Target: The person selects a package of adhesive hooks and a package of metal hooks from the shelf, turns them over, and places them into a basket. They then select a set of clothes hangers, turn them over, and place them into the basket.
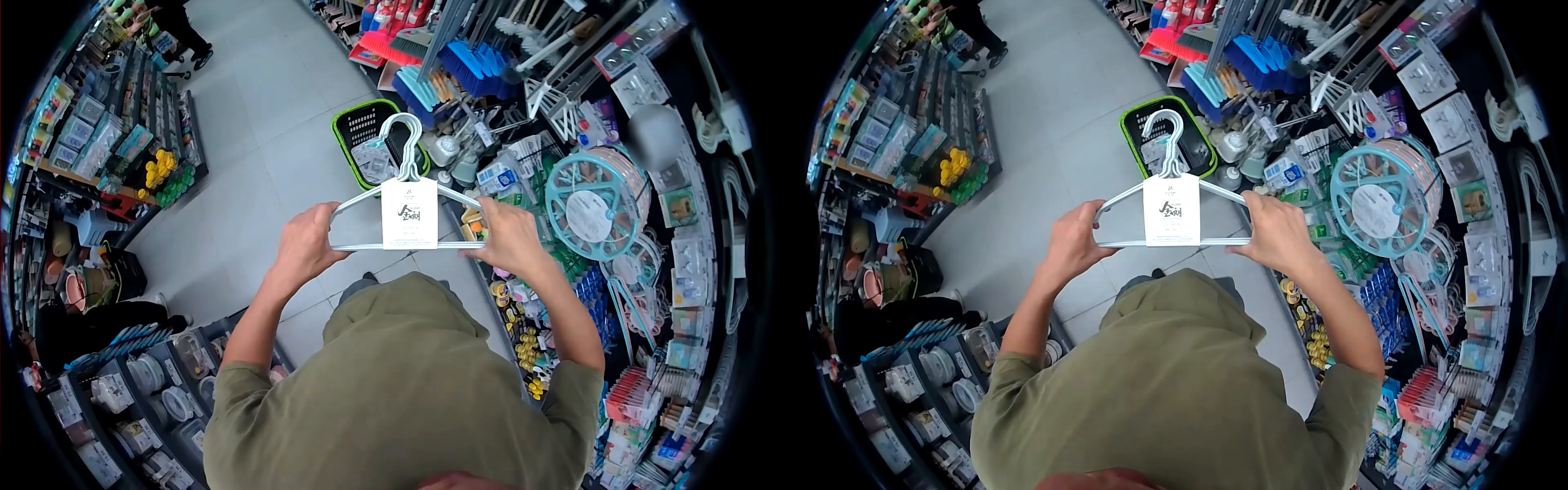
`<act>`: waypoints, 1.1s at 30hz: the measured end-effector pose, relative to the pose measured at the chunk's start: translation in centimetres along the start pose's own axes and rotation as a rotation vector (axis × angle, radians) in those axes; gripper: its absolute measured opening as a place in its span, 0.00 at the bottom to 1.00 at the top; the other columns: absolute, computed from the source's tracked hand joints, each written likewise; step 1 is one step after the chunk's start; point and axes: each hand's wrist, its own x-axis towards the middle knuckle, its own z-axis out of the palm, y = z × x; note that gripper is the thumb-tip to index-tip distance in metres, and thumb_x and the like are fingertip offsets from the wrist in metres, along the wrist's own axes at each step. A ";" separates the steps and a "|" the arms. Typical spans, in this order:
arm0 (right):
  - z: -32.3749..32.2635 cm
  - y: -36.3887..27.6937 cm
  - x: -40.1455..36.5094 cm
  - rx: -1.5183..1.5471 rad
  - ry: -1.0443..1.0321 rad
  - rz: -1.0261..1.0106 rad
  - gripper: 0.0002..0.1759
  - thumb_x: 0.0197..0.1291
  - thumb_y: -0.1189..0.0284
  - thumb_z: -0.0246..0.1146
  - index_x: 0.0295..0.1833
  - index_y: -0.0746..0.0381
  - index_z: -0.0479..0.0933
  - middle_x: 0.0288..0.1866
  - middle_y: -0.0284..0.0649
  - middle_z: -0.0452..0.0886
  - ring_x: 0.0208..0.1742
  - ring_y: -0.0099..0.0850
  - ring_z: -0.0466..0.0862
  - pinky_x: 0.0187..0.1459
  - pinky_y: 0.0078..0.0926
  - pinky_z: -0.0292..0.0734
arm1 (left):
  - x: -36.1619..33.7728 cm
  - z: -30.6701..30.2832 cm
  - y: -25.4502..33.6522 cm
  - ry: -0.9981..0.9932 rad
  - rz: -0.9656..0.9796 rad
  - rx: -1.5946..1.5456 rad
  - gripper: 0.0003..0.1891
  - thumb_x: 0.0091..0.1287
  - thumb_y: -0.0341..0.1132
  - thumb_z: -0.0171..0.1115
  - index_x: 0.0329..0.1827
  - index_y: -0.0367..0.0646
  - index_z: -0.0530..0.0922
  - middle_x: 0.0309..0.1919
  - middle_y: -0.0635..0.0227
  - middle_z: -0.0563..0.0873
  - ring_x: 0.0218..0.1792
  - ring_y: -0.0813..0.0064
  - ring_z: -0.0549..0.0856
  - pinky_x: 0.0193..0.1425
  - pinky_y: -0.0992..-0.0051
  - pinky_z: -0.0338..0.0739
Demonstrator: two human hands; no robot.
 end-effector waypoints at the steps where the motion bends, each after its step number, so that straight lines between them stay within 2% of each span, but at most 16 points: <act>1: 0.4 0.0 0.9 0.016 -0.006 -0.027 0.49 0.36 0.53 0.86 0.62 0.65 0.73 0.34 0.45 0.85 0.38 0.49 0.87 0.41 0.45 0.81 | 0.1 0.1 -1.0 0.031 0.025 0.015 0.34 0.48 0.37 0.83 0.59 0.40 0.76 0.49 0.58 0.87 0.45 0.53 0.88 0.47 0.57 0.82; 2: 0.4 0.0 1.6 0.063 -0.148 0.004 0.53 0.37 0.46 0.86 0.63 0.64 0.71 0.34 0.45 0.85 0.36 0.47 0.87 0.40 0.43 0.81 | 0.1 0.3 -1.8 0.060 0.050 0.029 0.34 0.48 0.37 0.83 0.58 0.40 0.76 0.49 0.58 0.87 0.46 0.53 0.87 0.48 0.57 0.82; 5: 0.0 0.9 4.5 0.315 -0.492 0.116 0.46 0.40 0.45 0.86 0.54 0.65 0.75 0.33 0.41 0.84 0.35 0.42 0.87 0.39 0.40 0.81 | 0.5 0.5 -3.2 0.133 0.150 0.055 0.33 0.50 0.37 0.82 0.60 0.40 0.76 0.51 0.57 0.87 0.47 0.54 0.87 0.51 0.58 0.81; 6: 0.2 2.0 5.8 0.448 -0.629 0.081 0.38 0.48 0.47 0.84 0.52 0.64 0.77 0.33 0.38 0.84 0.34 0.32 0.87 0.38 0.32 0.82 | 0.8 0.6 -3.6 0.156 0.188 0.063 0.33 0.51 0.37 0.81 0.60 0.40 0.76 0.51 0.57 0.87 0.47 0.55 0.87 0.52 0.59 0.80; 9: 2.3 4.8 8.7 0.892 -0.955 0.219 0.27 0.61 0.53 0.78 0.50 0.64 0.78 0.34 0.35 0.85 0.36 0.25 0.86 0.40 0.26 0.83 | 2.4 0.8 -4.8 0.250 0.303 0.125 0.34 0.54 0.37 0.80 0.64 0.39 0.76 0.55 0.59 0.87 0.47 0.58 0.86 0.52 0.62 0.80; 10: 4.0 5.9 9.4 1.008 -1.017 0.195 0.20 0.69 0.59 0.73 0.51 0.63 0.79 0.36 0.34 0.86 0.37 0.24 0.85 0.44 0.25 0.84 | 3.0 0.9 -5.2 0.274 0.335 0.135 0.34 0.55 0.37 0.79 0.64 0.38 0.76 0.55 0.60 0.87 0.47 0.59 0.86 0.52 0.62 0.79; 11: 5.0 6.4 10.4 1.008 -1.110 0.127 0.19 0.70 0.59 0.72 0.51 0.64 0.79 0.38 0.33 0.85 0.39 0.23 0.85 0.45 0.25 0.84 | 3.7 1.2 -5.7 0.297 0.366 0.146 0.34 0.55 0.37 0.78 0.65 0.38 0.76 0.56 0.61 0.87 0.46 0.60 0.86 0.52 0.63 0.79; 13: 6.6 6.9 12.1 1.032 -1.195 0.095 0.19 0.71 0.59 0.71 0.53 0.63 0.78 0.46 0.35 0.84 0.47 0.24 0.84 0.48 0.25 0.84 | 4.9 1.7 -6.6 0.315 0.398 0.168 0.33 0.56 0.36 0.78 0.65 0.37 0.76 0.56 0.62 0.87 0.46 0.61 0.86 0.53 0.63 0.78; 14: 7.4 7.3 13.0 1.075 -1.238 0.101 0.21 0.70 0.59 0.71 0.57 0.62 0.77 0.52 0.36 0.82 0.54 0.24 0.82 0.50 0.25 0.84 | 5.6 1.9 -7.0 0.311 0.399 0.178 0.33 0.56 0.37 0.78 0.65 0.38 0.76 0.56 0.62 0.87 0.46 0.62 0.86 0.53 0.64 0.78; 15: 9.7 8.6 13.7 1.073 -1.208 -0.092 0.29 0.70 0.58 0.71 0.68 0.62 0.73 0.59 0.38 0.81 0.60 0.24 0.80 0.52 0.28 0.84 | 6.4 2.2 -7.4 0.306 0.401 0.188 0.33 0.57 0.37 0.77 0.65 0.38 0.76 0.56 0.62 0.87 0.46 0.62 0.86 0.53 0.64 0.78; 17: 11.7 10.5 15.4 1.180 -1.205 -0.030 0.38 0.70 0.57 0.71 0.77 0.61 0.66 0.57 0.39 0.84 0.55 0.25 0.84 0.51 0.27 0.83 | 7.9 2.9 -8.5 0.317 0.371 0.228 0.34 0.56 0.38 0.78 0.65 0.38 0.76 0.54 0.63 0.88 0.45 0.63 0.86 0.52 0.64 0.78; 20: 11.6 12.7 20.4 1.326 -1.500 0.078 0.42 0.69 0.57 0.70 0.81 0.62 0.61 0.51 0.39 0.87 0.47 0.26 0.87 0.47 0.25 0.81 | 11.6 3.8 -9.6 0.241 0.263 0.213 0.36 0.51 0.39 0.81 0.64 0.39 0.76 0.52 0.64 0.88 0.45 0.63 0.87 0.50 0.64 0.78; 23: 12.9 15.9 24.9 1.302 -1.497 0.106 0.39 0.70 0.58 0.69 0.80 0.61 0.64 0.45 0.37 0.88 0.40 0.26 0.87 0.43 0.23 0.79 | 15.9 6.2 -12.1 0.135 0.165 0.131 0.38 0.45 0.39 0.85 0.61 0.41 0.77 0.50 0.64 0.89 0.45 0.62 0.87 0.48 0.63 0.78; 27: 17.8 21.2 28.5 1.317 -1.506 0.114 0.35 0.69 0.63 0.69 0.77 0.60 0.67 0.45 0.38 0.87 0.39 0.25 0.87 0.41 0.24 0.78 | 21.0 10.6 -15.3 -0.067 0.050 0.074 0.43 0.38 0.38 0.87 0.62 0.44 0.75 0.48 0.65 0.89 0.45 0.59 0.88 0.46 0.63 0.78; 30: 20.5 24.4 30.4 1.406 -1.531 0.261 0.33 0.68 0.64 0.68 0.76 0.59 0.68 0.45 0.40 0.87 0.37 0.27 0.87 0.40 0.26 0.82 | 25.6 12.9 -16.9 -0.362 -0.098 0.055 0.45 0.42 0.39 0.86 0.66 0.44 0.72 0.58 0.63 0.86 0.56 0.60 0.86 0.59 0.58 0.78; 33: 23.6 26.1 31.1 1.486 -1.439 0.481 0.30 0.66 0.69 0.66 0.73 0.59 0.71 0.44 0.43 0.86 0.36 0.29 0.88 0.39 0.27 0.83 | 30.6 14.4 -16.4 -0.351 -0.051 0.362 0.47 0.50 0.39 0.83 0.74 0.43 0.67 0.70 0.59 0.78 0.70 0.62 0.78 0.75 0.50 0.69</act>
